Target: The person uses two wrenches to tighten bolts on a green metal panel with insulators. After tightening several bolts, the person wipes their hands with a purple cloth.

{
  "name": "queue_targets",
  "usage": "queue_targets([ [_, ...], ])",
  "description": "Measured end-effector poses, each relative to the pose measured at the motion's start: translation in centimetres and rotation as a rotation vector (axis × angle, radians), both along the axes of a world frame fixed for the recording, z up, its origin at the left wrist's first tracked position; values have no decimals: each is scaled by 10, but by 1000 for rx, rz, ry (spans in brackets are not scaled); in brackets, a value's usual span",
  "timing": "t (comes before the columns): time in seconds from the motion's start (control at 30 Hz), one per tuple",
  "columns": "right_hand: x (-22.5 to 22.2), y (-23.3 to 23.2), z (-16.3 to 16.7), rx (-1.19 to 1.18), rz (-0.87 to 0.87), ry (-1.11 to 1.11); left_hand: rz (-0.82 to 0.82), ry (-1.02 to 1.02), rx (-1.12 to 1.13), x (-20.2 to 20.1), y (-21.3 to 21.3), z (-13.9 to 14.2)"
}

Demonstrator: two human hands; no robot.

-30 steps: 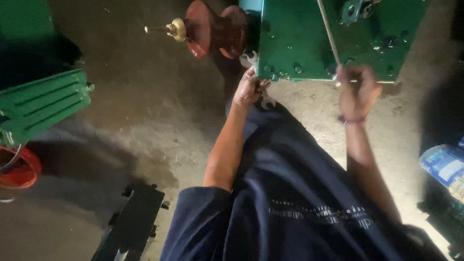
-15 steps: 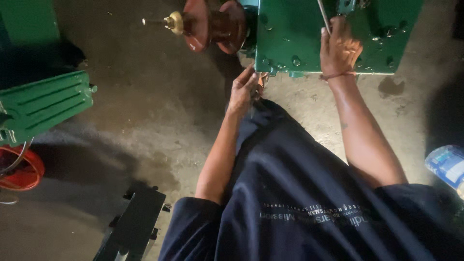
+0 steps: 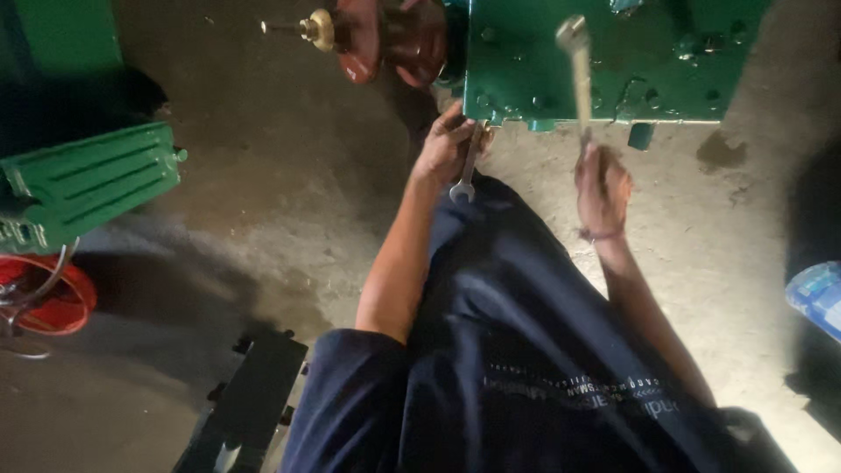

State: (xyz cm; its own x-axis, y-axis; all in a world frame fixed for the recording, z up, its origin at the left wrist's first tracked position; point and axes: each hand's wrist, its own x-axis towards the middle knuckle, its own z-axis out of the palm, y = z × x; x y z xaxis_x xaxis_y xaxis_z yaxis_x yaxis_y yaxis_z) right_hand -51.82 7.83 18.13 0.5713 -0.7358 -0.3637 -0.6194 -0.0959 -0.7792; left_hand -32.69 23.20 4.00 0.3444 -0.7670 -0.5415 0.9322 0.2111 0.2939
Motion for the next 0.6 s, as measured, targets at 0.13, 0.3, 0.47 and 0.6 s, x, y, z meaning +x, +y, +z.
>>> queue_targets([
  [0.13, -17, 29, 11, -79, 38, 231, 90, -140, 1, -10, -2, -1],
  [0.3, -23, 55, 17, 59, -39, 85, -86, -277, 22, -22, 11, 6],
  [0.47, -21, 71, 15, 104, -136, 182, -208, 109, -3, -29, 42, 12],
  [0.6, -18, 86, 8, 147, -238, 152, -344, -99, 275, -23, 68, 1],
])
